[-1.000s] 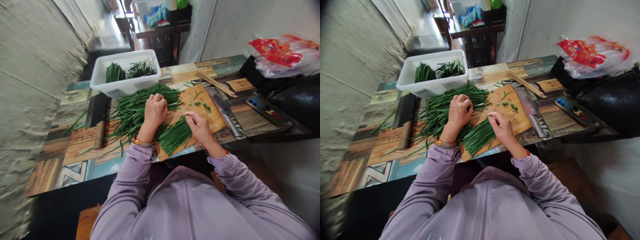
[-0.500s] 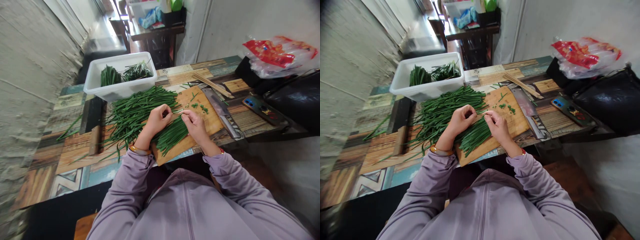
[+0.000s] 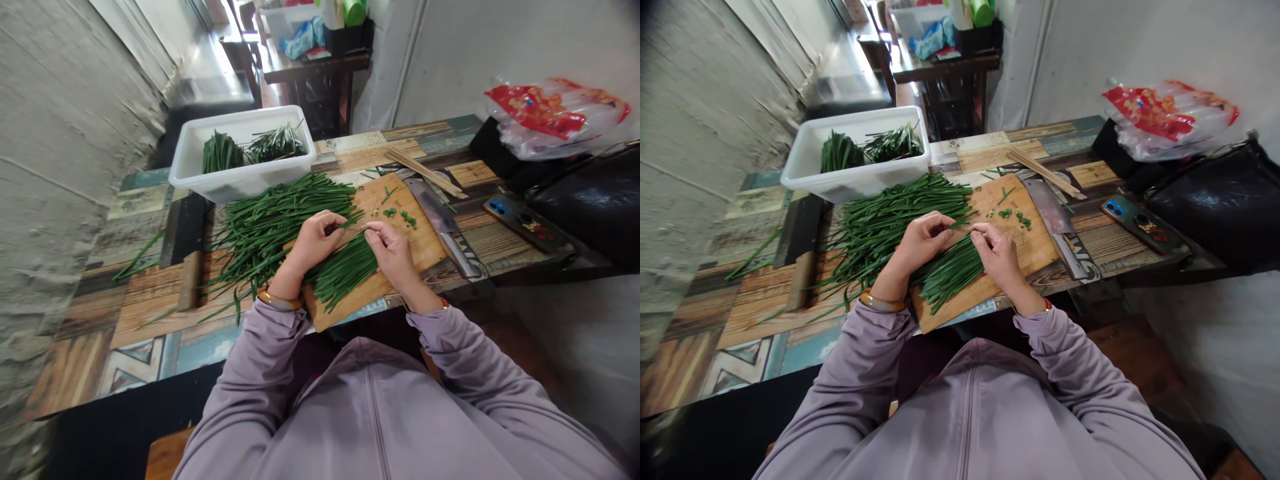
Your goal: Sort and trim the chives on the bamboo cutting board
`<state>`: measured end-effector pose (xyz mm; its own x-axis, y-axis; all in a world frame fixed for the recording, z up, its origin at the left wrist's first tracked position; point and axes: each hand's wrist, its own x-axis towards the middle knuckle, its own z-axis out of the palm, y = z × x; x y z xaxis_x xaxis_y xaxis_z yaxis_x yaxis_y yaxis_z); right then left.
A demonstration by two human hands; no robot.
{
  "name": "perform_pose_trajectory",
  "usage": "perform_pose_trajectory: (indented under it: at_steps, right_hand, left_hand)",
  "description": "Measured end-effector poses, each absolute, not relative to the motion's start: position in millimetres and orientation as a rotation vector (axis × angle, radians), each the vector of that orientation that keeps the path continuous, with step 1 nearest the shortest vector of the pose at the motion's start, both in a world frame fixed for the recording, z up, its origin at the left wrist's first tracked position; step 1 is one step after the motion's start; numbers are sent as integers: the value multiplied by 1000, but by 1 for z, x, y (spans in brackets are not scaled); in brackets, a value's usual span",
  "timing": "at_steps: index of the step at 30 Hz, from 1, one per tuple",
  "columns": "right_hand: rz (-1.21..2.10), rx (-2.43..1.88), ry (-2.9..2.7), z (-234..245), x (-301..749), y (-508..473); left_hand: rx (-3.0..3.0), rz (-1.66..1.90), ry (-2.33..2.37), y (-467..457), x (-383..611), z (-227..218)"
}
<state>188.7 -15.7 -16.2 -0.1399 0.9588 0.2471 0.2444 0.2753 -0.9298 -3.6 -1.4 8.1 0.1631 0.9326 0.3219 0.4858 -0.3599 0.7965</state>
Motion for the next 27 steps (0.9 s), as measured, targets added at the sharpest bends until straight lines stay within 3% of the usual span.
perform_pose_trajectory:
  at_steps: [27]
  right_hand:
    - [964,-1144,-1587,-17,188,-15]
  left_hand:
    - [1596,1069,1220,-12,5,22]
